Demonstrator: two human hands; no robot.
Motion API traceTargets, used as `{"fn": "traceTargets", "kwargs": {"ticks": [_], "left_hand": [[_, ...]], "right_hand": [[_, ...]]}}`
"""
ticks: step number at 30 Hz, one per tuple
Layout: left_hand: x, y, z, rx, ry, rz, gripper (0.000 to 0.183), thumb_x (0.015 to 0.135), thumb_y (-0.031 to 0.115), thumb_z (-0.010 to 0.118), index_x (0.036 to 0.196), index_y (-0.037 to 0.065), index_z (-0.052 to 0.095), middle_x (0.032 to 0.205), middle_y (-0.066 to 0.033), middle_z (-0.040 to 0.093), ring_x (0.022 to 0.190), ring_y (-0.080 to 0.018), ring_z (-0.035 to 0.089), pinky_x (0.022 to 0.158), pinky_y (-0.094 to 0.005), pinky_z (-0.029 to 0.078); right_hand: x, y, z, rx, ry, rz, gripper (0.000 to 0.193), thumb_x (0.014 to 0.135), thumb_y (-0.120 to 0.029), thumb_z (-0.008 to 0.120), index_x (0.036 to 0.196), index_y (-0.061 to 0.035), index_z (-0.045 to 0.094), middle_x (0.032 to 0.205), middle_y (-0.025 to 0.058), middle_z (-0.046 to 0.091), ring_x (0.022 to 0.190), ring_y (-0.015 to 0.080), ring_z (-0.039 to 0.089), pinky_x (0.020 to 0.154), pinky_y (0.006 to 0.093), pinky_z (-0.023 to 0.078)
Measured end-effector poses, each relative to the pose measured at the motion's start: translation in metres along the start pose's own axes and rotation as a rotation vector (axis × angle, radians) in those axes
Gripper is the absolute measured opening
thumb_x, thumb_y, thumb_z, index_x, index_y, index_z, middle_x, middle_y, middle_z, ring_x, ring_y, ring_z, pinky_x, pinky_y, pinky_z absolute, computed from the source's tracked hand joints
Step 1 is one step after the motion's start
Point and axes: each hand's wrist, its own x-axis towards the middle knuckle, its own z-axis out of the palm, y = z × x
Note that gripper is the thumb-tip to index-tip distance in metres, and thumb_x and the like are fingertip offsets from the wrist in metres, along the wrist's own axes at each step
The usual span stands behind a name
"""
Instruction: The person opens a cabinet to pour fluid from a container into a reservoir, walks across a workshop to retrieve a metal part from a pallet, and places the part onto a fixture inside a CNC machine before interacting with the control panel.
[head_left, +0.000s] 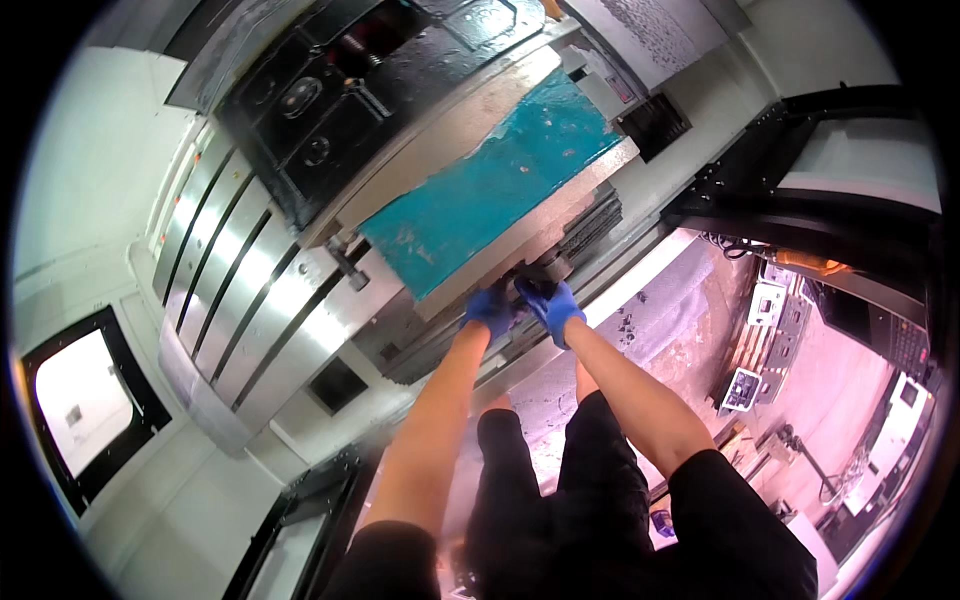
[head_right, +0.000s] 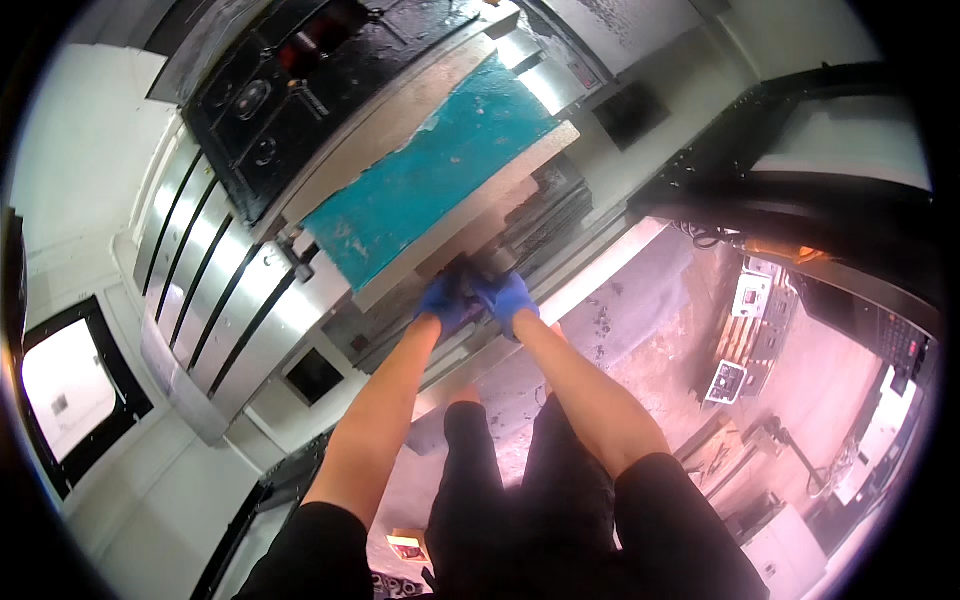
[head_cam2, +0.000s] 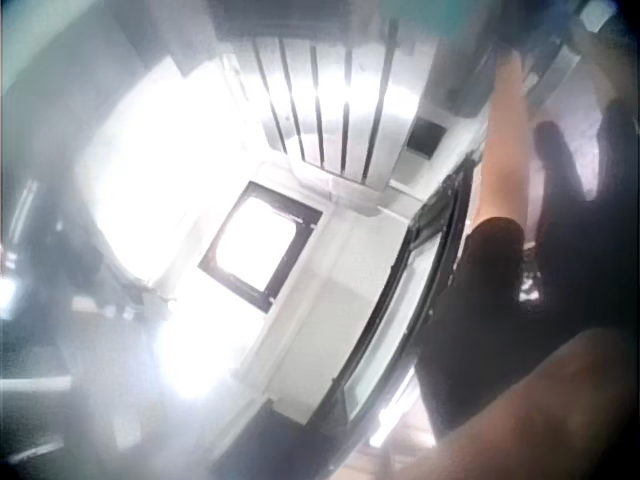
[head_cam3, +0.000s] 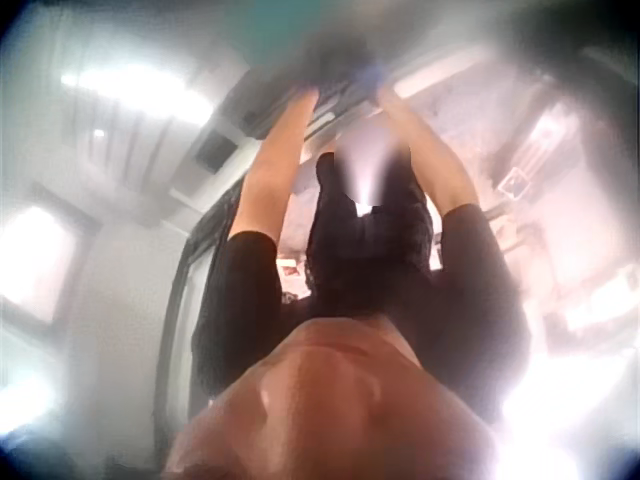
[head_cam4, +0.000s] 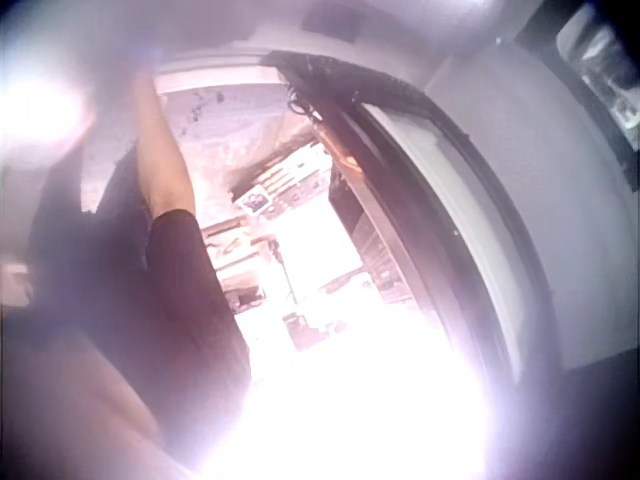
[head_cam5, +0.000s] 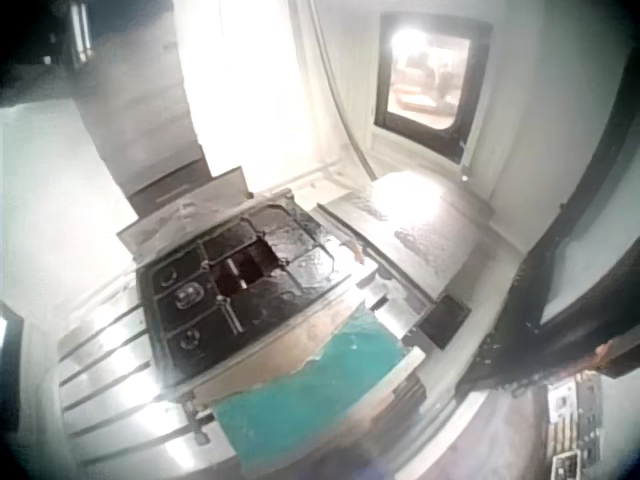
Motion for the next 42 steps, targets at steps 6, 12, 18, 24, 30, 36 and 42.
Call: {"fn": "traceTargets", "kwargs": {"ticks": [6,12,18,24,30,36,42], "left_hand": [[0.061,-0.06,0.064,-0.117,-0.084,0.101,0.049,0.092,0.038,0.062,0.131,0.009,0.058,0.134,-0.0112,0.062,0.124,-0.0242,0.058,0.104,-0.0376,0.044],[-0.004,-0.038,0.002,0.018,-0.213,-0.214,0.052,0.091,0.051,0.059,0.11,0.005,0.072,0.113,-0.0262,0.067,0.113,-0.0418,0.062,0.096,-0.0466,0.05],[-0.072,0.015,-0.051,0.163,-0.124,-0.309,0.061,0.094,0.055,0.054,0.104,-0.002,0.071,0.109,-0.0305,0.066,0.105,-0.0442,0.064,0.089,-0.0474,0.053],[-0.084,-0.064,-0.045,-0.385,-0.221,-0.224,0.051,0.097,0.046,0.056,0.121,0.003,0.068,0.106,-0.0143,0.072,0.088,-0.0271,0.07,0.076,-0.0388,0.055],[-0.055,-0.052,-0.051,-0.7,-0.314,-0.546,0.038,0.099,0.049,0.058,0.103,0.013,0.068,0.086,0.0025,0.061,0.074,-0.0127,0.058,0.067,-0.0279,0.051],[-0.089,-0.116,-0.041,-0.544,-0.267,-0.6,0.046,0.095,0.065,0.053,0.083,0.021,0.061,0.073,0.004,0.052,0.063,-0.0147,0.052,0.058,-0.0352,0.048],[-0.049,-0.064,-0.064,-0.519,-0.226,-0.713,0.05,0.088,0.074,0.054,0.076,0.025,0.056,0.063,0.0025,0.052,0.053,-0.0165,0.048,0.054,-0.0365,0.044]], "right_hand": [[0.006,0.017,0.006,-0.152,0.049,-0.019,0.021,0.095,-0.004,0.062,0.116,-0.0081,0.063,0.112,0.0047,0.069,0.095,0.0143,0.06,0.081,0.0261,0.05],[-0.03,0.022,0.007,-0.611,0.054,-0.294,0.054,0.088,-0.038,0.07,0.133,-0.0089,0.06,0.114,0.0166,0.07,0.1,0.0317,0.066,0.088,0.0395,0.052],[-0.159,0.076,-0.082,-0.702,0.128,-0.188,0.054,0.09,-0.041,0.064,0.133,-0.0093,0.06,0.117,0.0203,0.069,0.111,0.0363,0.066,0.099,0.04,0.05],[-0.314,0.206,-0.246,-1.81,-0.106,-0.02,0.034,0.069,-0.003,0.076,0.101,-0.0019,0.068,0.107,0.0167,0.07,0.109,0.0291,0.067,0.095,0.0337,0.053],[-0.472,0.415,-0.283,-1.402,-0.043,0.47,0.028,0.066,-0.005,0.08,0.093,-0.0089,0.075,0.103,0.012,0.074,0.095,0.0278,0.073,0.083,0.0366,0.058],[-0.583,0.627,-0.247,-0.737,0.078,0.296,0.019,0.096,-0.02,0.061,0.112,-0.0119,0.065,0.097,0.0126,0.072,0.078,0.0278,0.068,0.063,0.044,0.054],[-0.567,0.61,-0.046,-1.015,-0.074,0.133,0.027,0.097,-0.031,0.058,0.117,-0.0165,0.066,0.123,0.0082,0.066,0.108,0.0252,0.062,0.09,0.0387,0.05]]}}
